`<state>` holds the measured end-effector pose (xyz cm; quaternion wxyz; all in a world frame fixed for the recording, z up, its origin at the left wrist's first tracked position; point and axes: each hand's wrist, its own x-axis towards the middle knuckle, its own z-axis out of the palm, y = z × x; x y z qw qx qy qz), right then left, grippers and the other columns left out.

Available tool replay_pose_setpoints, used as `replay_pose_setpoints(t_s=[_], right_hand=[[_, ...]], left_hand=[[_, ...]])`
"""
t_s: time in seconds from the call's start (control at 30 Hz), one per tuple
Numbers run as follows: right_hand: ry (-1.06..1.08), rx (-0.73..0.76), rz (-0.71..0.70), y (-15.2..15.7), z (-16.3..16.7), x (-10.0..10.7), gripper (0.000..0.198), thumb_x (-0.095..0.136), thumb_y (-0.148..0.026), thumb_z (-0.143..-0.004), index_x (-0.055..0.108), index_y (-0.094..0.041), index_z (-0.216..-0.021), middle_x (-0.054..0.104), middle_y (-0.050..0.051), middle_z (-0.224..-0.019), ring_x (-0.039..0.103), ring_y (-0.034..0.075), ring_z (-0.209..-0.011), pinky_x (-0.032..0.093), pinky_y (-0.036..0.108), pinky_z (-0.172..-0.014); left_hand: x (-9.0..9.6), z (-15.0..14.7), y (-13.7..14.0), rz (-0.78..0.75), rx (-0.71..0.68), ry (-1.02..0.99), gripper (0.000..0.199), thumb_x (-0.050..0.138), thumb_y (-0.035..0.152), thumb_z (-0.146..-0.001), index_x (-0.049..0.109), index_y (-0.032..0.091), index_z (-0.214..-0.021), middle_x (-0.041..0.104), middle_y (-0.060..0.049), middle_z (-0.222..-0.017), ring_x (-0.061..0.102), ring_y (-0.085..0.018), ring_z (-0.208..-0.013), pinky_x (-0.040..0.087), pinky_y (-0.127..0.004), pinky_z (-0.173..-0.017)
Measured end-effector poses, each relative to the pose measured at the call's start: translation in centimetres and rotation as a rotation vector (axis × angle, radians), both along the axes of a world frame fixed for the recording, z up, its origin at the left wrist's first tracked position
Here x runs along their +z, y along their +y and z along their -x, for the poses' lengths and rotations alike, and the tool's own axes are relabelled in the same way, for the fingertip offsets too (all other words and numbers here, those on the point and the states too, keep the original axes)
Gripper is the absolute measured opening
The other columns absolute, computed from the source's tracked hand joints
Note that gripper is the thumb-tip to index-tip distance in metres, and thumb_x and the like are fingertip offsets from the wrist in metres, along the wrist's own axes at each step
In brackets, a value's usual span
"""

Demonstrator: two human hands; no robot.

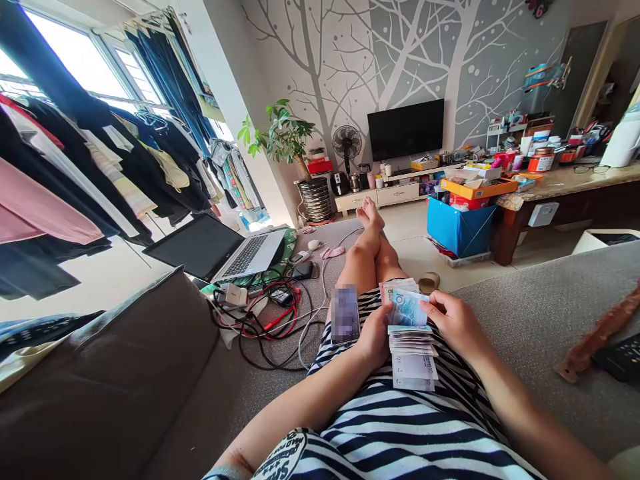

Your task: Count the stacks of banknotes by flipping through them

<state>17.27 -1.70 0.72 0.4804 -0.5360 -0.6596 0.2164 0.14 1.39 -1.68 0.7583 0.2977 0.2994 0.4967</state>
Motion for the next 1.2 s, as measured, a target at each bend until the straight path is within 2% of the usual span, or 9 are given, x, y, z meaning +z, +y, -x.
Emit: replay_pose_setpoints(t_s=[0.13,0.3,0.4,0.77,0.97,1.1,1.2], right_hand=[[0.031,0.063,-0.008,-0.6,0.0,0.7,0.04,0.059,-0.054,-0.09,0.055,-0.022,-0.067,0.054,-0.002,-0.062,0.049,0.017,-0.061,0.039,0.027,-0.058],[0.111,0.171,0.03,-1.2,0.0,1.2,0.035,0.061,-0.054,-0.091,0.065,-0.021,-0.082,0.065,0.001,-0.073,0.059,0.019,-0.069,0.047,0.029,-0.064],[0.138,0.19,0.045,-1.3,0.0,1.3,0.035,0.06,-0.055,-0.092,0.067,-0.021,-0.09,0.068,0.002,-0.077,0.06,0.02,-0.07,0.048,0.03,-0.065],[0.052,0.231,0.042,-1.7,-0.8,1.9,0.042,0.054,-0.056,-0.096,0.064,-0.021,-0.075,0.053,-0.002,-0.065,0.05,0.017,-0.064,0.04,0.028,-0.061],[0.042,0.296,0.064,-1.8,-1.2,2.0,0.039,0.056,-0.054,-0.097,0.065,-0.021,-0.078,0.057,0.0,-0.07,0.05,0.017,-0.068,0.04,0.028,-0.063],[0.057,0.304,0.093,-1.6,-1.3,1.8,0.036,0.057,-0.055,-0.096,0.068,-0.021,-0.087,0.062,0.001,-0.077,0.052,0.017,-0.069,0.043,0.028,-0.063],[0.064,0.309,0.096,-1.8,-1.3,2.0,0.037,0.058,-0.055,-0.095,0.067,-0.021,-0.086,0.062,0.001,-0.076,0.052,0.017,-0.069,0.043,0.028,-0.063]], left_hand=[[0.0,-0.1,0.1,0.02,-0.007,-0.013,0.042,0.076,0.046,-0.069,0.075,0.012,-0.095,0.077,-0.015,-0.098,0.071,-0.032,-0.096,0.052,-0.044,-0.095],[0.2,0.0,-0.1,-0.011,-0.025,0.02,0.034,0.074,0.046,-0.071,0.074,0.014,-0.083,0.076,-0.011,-0.082,0.071,-0.031,-0.092,0.051,-0.042,-0.093],[0.1,0.0,0.0,-0.011,-0.01,0.02,0.034,0.075,0.046,-0.071,0.074,0.015,-0.083,0.076,-0.011,-0.083,0.07,-0.03,-0.09,0.051,-0.041,-0.091],[-0.1,0.1,0.1,-0.027,-0.015,0.033,0.036,0.075,0.044,-0.071,0.075,0.013,-0.087,0.077,-0.011,-0.085,0.071,-0.03,-0.088,0.052,-0.041,-0.09],[0.3,0.2,0.1,0.013,-0.062,0.01,0.036,0.078,0.045,-0.066,0.073,0.016,-0.088,0.077,-0.012,-0.087,0.071,-0.035,-0.097,0.052,-0.046,-0.094],[0.5,0.2,0.0,0.029,-0.065,0.0,0.035,0.077,0.043,-0.067,0.073,0.016,-0.089,0.077,-0.013,-0.087,0.071,-0.036,-0.098,0.052,-0.047,-0.095],[0.7,0.2,0.0,0.038,-0.05,0.013,0.034,0.077,0.042,-0.067,0.073,0.015,-0.086,0.077,-0.012,-0.083,0.072,-0.035,-0.096,0.053,-0.046,-0.095]])
